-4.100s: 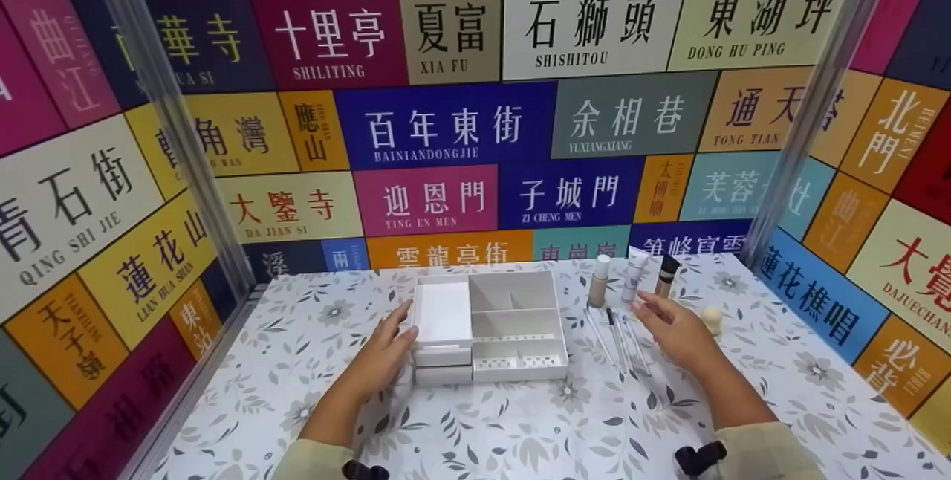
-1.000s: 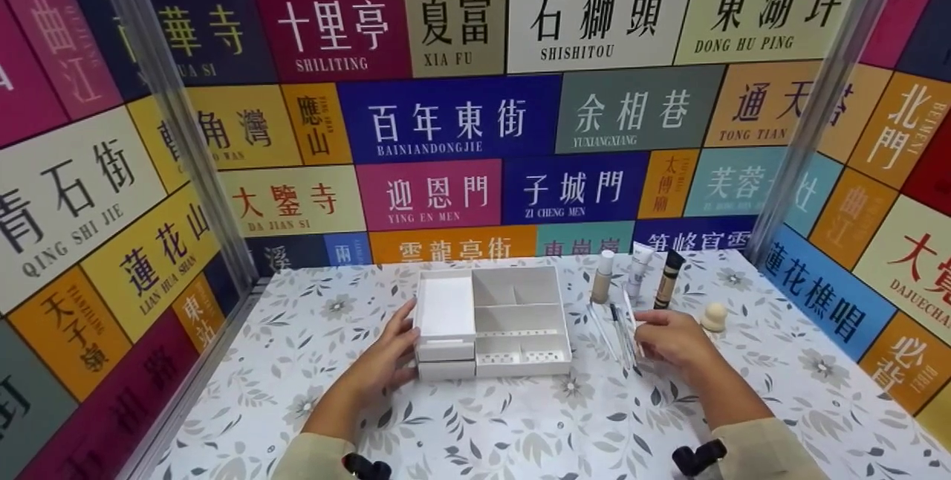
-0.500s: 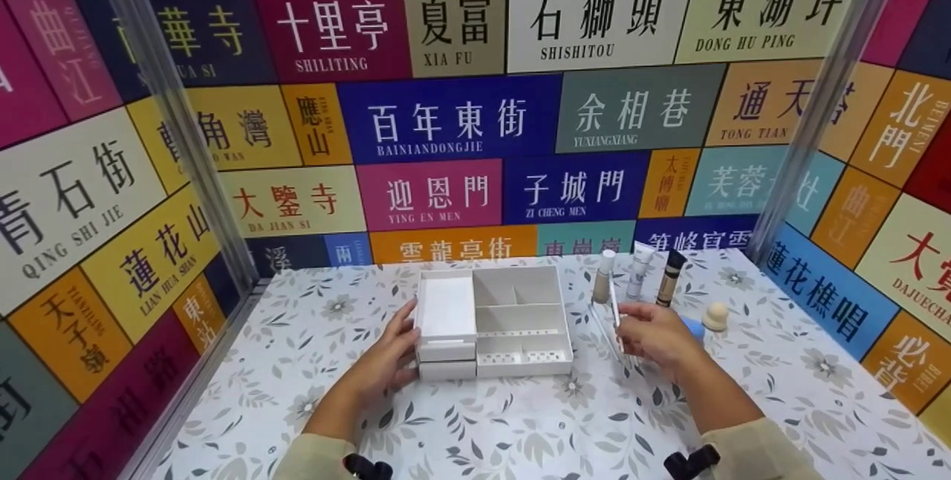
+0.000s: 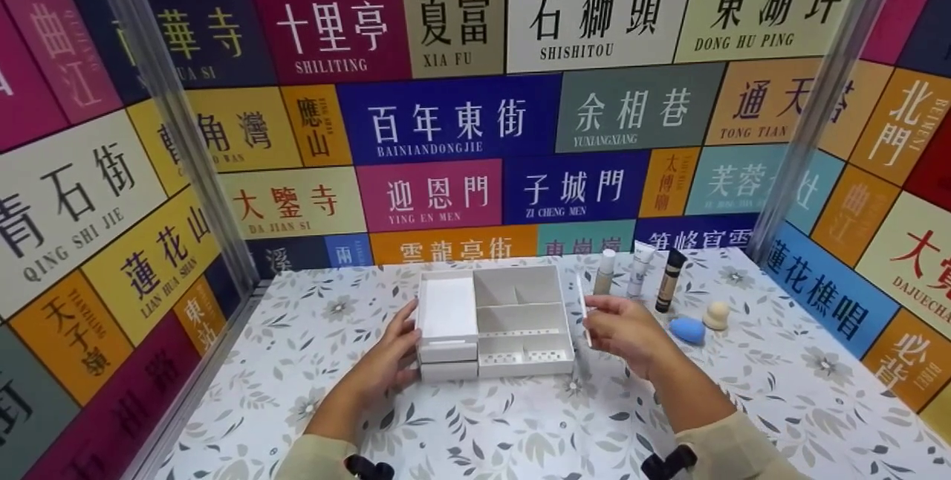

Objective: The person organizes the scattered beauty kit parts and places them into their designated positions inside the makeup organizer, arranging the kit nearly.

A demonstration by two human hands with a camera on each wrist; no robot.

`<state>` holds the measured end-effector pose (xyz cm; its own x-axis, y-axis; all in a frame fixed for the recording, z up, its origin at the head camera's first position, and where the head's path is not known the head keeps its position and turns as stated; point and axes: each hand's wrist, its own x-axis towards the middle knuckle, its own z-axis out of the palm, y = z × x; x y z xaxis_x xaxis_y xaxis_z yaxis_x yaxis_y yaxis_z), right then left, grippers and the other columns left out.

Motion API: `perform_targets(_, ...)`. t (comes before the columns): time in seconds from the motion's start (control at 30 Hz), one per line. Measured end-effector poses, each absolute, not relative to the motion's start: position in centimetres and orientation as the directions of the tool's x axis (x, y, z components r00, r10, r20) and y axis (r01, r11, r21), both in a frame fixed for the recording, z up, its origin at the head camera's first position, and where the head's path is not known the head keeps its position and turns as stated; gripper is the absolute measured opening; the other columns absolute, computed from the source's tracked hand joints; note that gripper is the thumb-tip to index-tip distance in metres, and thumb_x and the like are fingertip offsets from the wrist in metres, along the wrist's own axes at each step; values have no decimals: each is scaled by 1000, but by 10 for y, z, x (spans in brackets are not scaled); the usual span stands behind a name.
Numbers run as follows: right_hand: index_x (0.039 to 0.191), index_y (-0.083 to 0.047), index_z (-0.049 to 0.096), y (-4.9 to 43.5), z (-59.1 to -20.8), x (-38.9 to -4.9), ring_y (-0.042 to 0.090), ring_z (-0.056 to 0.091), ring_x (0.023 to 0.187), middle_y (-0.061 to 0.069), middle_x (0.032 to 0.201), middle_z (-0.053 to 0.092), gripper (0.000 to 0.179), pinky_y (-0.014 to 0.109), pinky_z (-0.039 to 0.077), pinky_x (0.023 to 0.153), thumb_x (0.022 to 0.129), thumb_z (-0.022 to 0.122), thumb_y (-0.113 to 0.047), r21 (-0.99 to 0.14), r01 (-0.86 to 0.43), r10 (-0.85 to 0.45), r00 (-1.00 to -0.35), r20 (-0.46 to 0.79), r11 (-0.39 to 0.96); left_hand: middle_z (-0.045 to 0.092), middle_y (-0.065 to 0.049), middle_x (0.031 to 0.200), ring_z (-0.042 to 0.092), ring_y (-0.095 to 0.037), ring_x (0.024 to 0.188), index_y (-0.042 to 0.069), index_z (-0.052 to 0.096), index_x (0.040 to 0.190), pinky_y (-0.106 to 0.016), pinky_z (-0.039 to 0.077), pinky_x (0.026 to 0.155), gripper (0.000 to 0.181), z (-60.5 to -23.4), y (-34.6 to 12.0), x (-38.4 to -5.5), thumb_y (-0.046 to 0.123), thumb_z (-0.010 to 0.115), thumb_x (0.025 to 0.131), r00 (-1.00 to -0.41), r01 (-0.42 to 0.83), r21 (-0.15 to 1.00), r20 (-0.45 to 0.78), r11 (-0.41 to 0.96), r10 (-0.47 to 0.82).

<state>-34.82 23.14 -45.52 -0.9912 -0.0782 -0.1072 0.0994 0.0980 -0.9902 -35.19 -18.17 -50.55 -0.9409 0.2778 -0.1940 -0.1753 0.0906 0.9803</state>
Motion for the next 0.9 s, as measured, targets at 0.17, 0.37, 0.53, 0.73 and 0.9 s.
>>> perform_targets(0.17,150,3,53,203,-451,-352,18,69,91,7,113,69,52,30,63,82,102,66,-10,-993,109,-107,-988,-112,34,9,0,182,25,-39,166,62,23,162,-59,35,130,65,-506,-181,-352,55,56,106,-942,-190,980,-201,65,270)
perform_targets(0.37,149,7,51,170,-450,-360,17,69,86,5,104,68,52,27,61,77,101,66,-6,-992,115,-185,-977,-103,-57,7,-8,182,23,-45,166,56,21,165,-64,35,128,64,-506,-181,-352,51,51,109,-939,-148,985,-167,84,301)
perform_targets(0.53,149,7,50,149,-451,-368,18,69,85,7,104,67,53,27,62,77,101,66,-5,-988,132,-203,-973,-114,-81,7,-7,182,22,-44,166,59,23,164,-63,34,129,63,-507,-180,-353,53,52,108,-939,-161,984,-176,77,296)
perform_targets(0.73,151,5,51,126,-444,-376,19,69,86,10,107,68,56,27,63,78,98,69,-3,-984,158,-207,-968,-138,-82,8,-7,182,23,-44,166,58,21,165,-62,35,129,65,-506,-180,-353,52,52,108,-937,-148,987,-162,68,310)
perform_targets(0.9,153,6,50,105,-440,-383,21,70,88,16,112,71,58,28,64,80,98,67,0,-982,166,-246,-959,-138,-95,8,-7,182,24,-43,166,59,21,164,-61,37,128,64,-506,-181,-351,53,52,108,-938,-149,986,-166,80,305)
